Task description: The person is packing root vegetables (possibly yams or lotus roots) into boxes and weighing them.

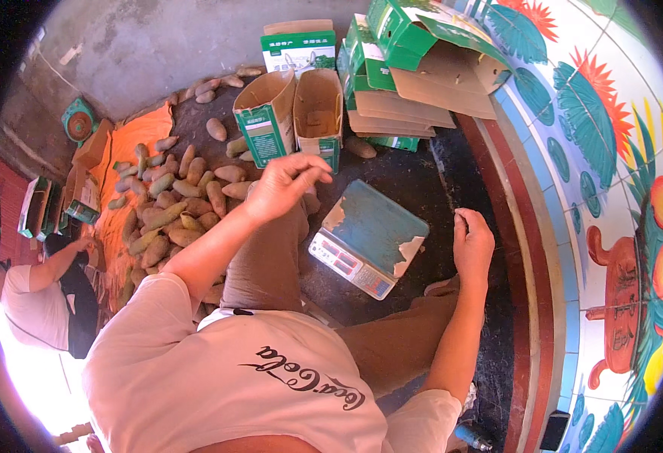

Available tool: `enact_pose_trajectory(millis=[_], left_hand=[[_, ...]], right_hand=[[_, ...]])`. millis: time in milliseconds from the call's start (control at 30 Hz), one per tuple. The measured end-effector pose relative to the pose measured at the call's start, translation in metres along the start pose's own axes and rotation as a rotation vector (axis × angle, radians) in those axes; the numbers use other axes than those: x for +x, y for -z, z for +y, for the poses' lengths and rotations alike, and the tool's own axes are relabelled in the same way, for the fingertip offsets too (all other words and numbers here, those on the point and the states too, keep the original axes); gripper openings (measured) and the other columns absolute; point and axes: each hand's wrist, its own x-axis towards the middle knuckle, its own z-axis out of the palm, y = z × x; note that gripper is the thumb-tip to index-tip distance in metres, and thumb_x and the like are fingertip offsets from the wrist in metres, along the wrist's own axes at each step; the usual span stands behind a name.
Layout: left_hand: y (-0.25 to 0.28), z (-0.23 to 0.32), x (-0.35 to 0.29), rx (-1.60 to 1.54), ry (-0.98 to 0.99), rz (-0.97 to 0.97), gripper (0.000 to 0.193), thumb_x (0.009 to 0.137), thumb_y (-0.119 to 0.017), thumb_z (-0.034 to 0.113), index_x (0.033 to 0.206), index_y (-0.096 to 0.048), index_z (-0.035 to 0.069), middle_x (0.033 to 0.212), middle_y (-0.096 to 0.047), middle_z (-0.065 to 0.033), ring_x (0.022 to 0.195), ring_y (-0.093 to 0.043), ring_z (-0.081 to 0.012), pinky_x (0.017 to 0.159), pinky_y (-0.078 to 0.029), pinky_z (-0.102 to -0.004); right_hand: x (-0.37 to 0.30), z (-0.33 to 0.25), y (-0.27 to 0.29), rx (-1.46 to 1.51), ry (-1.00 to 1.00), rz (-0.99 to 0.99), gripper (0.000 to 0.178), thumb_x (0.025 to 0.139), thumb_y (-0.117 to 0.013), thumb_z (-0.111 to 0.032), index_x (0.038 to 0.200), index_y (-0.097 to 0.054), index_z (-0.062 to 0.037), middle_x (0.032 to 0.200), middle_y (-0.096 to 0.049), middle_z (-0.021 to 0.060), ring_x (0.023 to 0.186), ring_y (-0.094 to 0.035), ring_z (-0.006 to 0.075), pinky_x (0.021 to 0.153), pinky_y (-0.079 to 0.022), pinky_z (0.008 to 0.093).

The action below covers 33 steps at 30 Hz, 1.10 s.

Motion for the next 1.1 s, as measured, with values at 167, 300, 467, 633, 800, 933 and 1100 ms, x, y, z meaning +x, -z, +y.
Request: enact_pose_trajectory(millis=[167, 300, 467, 633, 800, 933, 1100], left_hand=[[0.048, -0.013, -0.003, -0.016, -0.022, 0.132, 0.014, 0.089, -0.046, 0.004, 0.097, -0.057, 0.0, 0.086, -0.062, -0.0045, 0.083, -0.057, -0.0095, 0.078, -0.045, -0.0235], [0.076, -0.043, 0.005, 0.064, 0.06, 0.302, 0.014, 0.089, -0.047, 0.007, 0.096, -0.057, 0.0, 0.085, -0.062, -0.0051, 0.083, -0.057, -0.0098, 0.078, -0.045, -0.0245], [0.105, -0.105, 0.014, 0.066, 0.121, 0.43, 0.015, 0.089, -0.048, 0.009, 0.098, -0.057, 0.0, 0.085, -0.063, -0.0052, 0.083, -0.058, -0.0109, 0.077, -0.044, -0.0252], [0.112, -0.151, 0.018, 0.126, 0.21, 0.483, 0.014, 0.087, -0.051, 0.008, 0.098, -0.057, 0.001, 0.087, -0.062, -0.0052, 0.082, -0.057, -0.0102, 0.075, -0.044, -0.0253], [0.124, -0.202, 0.026, 0.543, 0.207, 0.452, 0.026, 0.079, -0.058, 0.008, 0.104, -0.054, 0.002, 0.096, -0.062, -0.0107, 0.087, -0.059, -0.0214, 0.079, -0.045, -0.0315], [0.146, -0.223, 0.051, 0.798, 0.174, 0.453, 0.037, 0.074, -0.061, 0.009, 0.109, -0.052, 0.003, 0.106, -0.057, -0.0146, 0.098, -0.055, -0.029, 0.084, -0.043, -0.037], [0.179, -0.254, 0.091, 1.151, 0.249, 0.411, 0.058, 0.071, -0.064, 0.018, 0.124, -0.041, 0.009, 0.131, -0.039, -0.0122, 0.119, -0.039, -0.0314, 0.096, -0.035, -0.0417]], right_hand=[[0.006, 0.012, -0.025, -0.013, 0.037, -0.026, 0.012, 0.081, -0.055, -0.007, 0.09, -0.06, -0.001, 0.089, -0.061, 0.0155, 0.081, -0.059, 0.0319, 0.071, -0.046, 0.0349], [0.008, 0.003, -0.03, -0.026, 0.011, -0.073, 0.012, 0.081, -0.056, -0.007, 0.09, -0.06, -0.0014, 0.091, -0.061, 0.0159, 0.082, -0.06, 0.0321, 0.071, -0.047, 0.0349], [0.017, -0.018, -0.024, -0.075, 0.047, -0.177, 0.012, 0.08, -0.057, -0.007, 0.091, -0.06, -0.0018, 0.09, -0.061, 0.0158, 0.082, -0.059, 0.0324, 0.071, -0.047, 0.0344], [0.041, -0.023, -0.013, 0.074, -0.01, 0.061, 0.012, 0.083, -0.055, -0.007, 0.092, -0.06, -0.0001, 0.088, -0.061, 0.0151, 0.081, -0.061, 0.0258, 0.072, -0.047, 0.0316], [0.017, 0.032, -0.051, -0.27, 0.0, -0.079, 0.015, 0.079, -0.057, -0.009, 0.092, -0.06, -0.0022, 0.09, -0.061, 0.0158, 0.084, -0.059, 0.0336, 0.072, -0.047, 0.0372], [0.011, 0.021, -0.062, -0.299, -0.077, -0.275, 0.015, 0.078, -0.058, -0.011, 0.091, -0.06, -0.0034, 0.089, -0.061, 0.0154, 0.081, -0.059, 0.0337, 0.07, -0.047, 0.0383], [0.02, 0.008, -0.065, -0.284, -0.11, -0.233, 0.015, 0.077, -0.058, -0.009, 0.091, -0.061, -0.0032, 0.088, -0.061, 0.0152, 0.079, -0.06, 0.0335, 0.068, -0.047, 0.0389]])
